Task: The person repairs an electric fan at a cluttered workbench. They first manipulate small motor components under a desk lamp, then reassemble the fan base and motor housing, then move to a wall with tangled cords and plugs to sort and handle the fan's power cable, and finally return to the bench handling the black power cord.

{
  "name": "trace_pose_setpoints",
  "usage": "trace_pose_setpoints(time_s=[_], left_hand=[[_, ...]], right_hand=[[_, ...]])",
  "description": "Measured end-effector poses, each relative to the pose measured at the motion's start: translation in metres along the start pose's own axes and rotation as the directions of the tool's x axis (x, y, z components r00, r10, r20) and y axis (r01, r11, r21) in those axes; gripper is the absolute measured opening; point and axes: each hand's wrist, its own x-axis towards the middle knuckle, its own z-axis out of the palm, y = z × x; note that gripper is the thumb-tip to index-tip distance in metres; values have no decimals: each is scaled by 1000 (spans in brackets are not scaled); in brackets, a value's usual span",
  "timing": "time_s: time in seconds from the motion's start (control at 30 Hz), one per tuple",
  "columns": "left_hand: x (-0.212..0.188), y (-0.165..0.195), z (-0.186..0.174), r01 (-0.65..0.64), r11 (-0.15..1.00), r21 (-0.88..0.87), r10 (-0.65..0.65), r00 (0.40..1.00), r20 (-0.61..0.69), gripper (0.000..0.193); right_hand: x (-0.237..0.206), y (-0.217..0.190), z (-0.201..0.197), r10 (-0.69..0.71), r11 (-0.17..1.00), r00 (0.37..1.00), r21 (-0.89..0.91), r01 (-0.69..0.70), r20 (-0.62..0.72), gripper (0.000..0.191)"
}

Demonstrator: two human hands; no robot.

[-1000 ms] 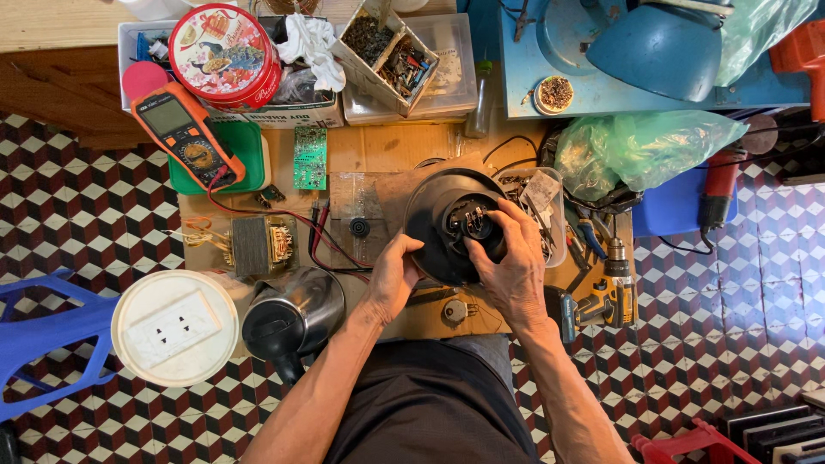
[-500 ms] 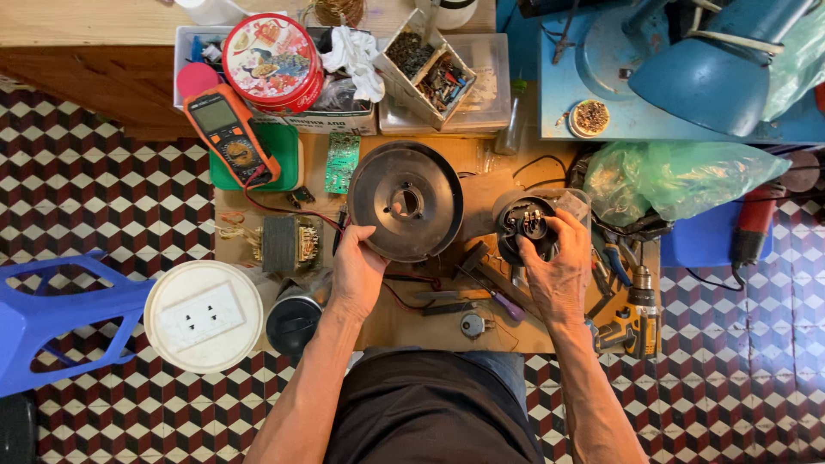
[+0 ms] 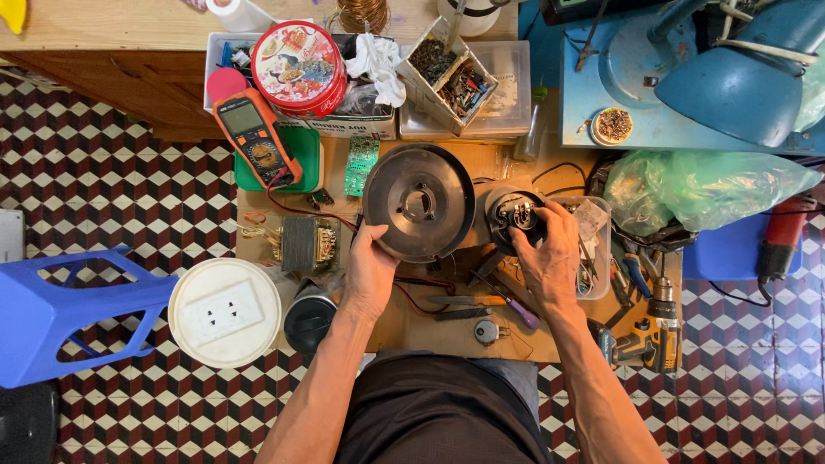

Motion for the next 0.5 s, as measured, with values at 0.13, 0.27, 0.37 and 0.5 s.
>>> trace_pose_setpoints(time_s=[0.13,0.27,0.37,0.5], left_hand=[[-4,6,-4,-16,1000,8,16,1000,15,37],[-11,10,-2,-68,996,52,67,997,26,38],[-18,15,5,-94,992,78,91,995,40,42],[-29,23,21,-112,978,177,103,993,60,54]], right_hand=[[14,1,5,-25,999,1000,-26,25,0,45],[16,-3,6,-48,998,999,-41,49,20,48],[14,-5,11,-103,989,994,-100,107,38,52],[16,-3,15,-130,985,989,-107,136,67,54]])
